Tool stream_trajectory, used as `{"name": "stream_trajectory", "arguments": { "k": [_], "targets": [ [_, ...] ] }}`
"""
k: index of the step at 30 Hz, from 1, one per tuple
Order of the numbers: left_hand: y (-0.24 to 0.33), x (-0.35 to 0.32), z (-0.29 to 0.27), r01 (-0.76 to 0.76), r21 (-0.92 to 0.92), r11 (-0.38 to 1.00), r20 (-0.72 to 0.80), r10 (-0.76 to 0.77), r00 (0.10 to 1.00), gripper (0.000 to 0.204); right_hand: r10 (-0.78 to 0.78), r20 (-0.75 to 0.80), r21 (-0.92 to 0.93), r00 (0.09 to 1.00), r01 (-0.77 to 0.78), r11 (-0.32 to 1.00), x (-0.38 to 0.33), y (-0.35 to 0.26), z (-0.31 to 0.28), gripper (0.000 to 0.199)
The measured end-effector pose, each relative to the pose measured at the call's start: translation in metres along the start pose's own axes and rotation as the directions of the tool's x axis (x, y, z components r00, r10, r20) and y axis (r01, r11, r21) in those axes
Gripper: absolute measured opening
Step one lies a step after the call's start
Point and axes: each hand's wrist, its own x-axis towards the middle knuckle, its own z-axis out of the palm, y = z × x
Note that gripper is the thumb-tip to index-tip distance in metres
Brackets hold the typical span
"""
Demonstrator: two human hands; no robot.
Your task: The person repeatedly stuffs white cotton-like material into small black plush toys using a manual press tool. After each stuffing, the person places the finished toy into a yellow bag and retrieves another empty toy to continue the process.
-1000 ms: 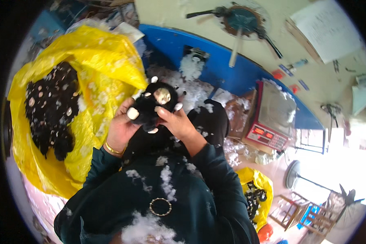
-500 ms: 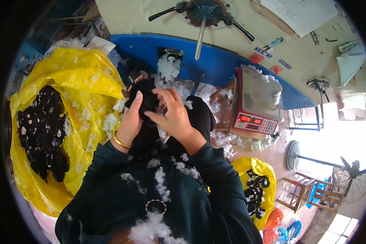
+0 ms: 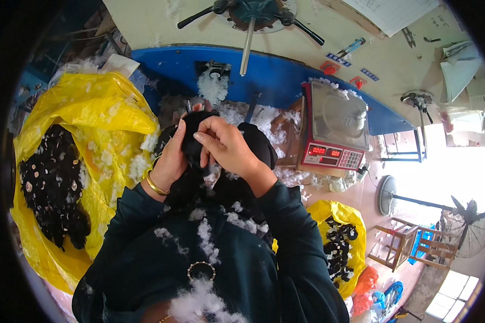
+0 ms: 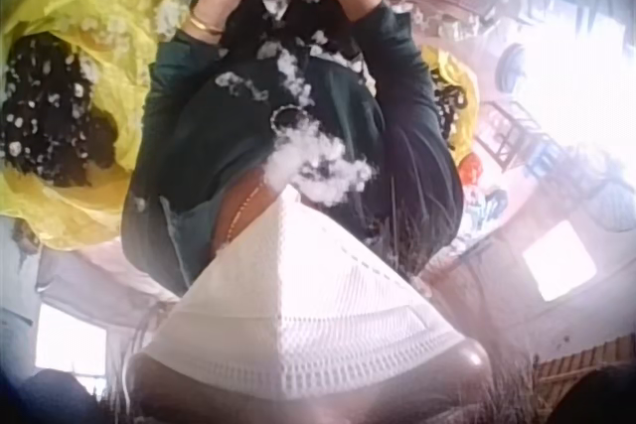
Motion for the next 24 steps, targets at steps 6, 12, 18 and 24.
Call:
{"name": "stream_trajectory", "arguments": {
  "k": [6, 12, 18, 24],
  "targets": [
    [0.001, 0.008, 0.003, 0.144, -0.016, 0.989, 0.039, -0.144, 0.989, 0.050, -0.357, 0.233, -0.766, 0.905, 0.397, 0.506, -0.009, 0.019, -0.023, 0.030],
    [0.022, 0.049, 0.036, 0.289, -0.149, 0.946, 0.017, -0.290, 0.957, 0.042, -0.558, -0.064, -0.824, 0.827, 0.271, 0.497, 0.015, -0.016, -0.054, 0.030],
    [0.014, 0.096, 0.042, 0.001, 0.127, 0.992, -0.082, 0.010, 0.997, 0.035, -0.689, -0.325, -0.845, 0.648, 0.128, 0.520, 0.116, -0.027, -0.096, 0.035],
    [0.025, 0.108, 0.053, -0.339, 0.633, 0.696, 0.032, 0.414, 0.910, 0.045, -0.675, -0.278, -0.880, 0.684, 0.099, 0.464, 0.174, -0.049, -0.129, 0.032]
  ]
}}
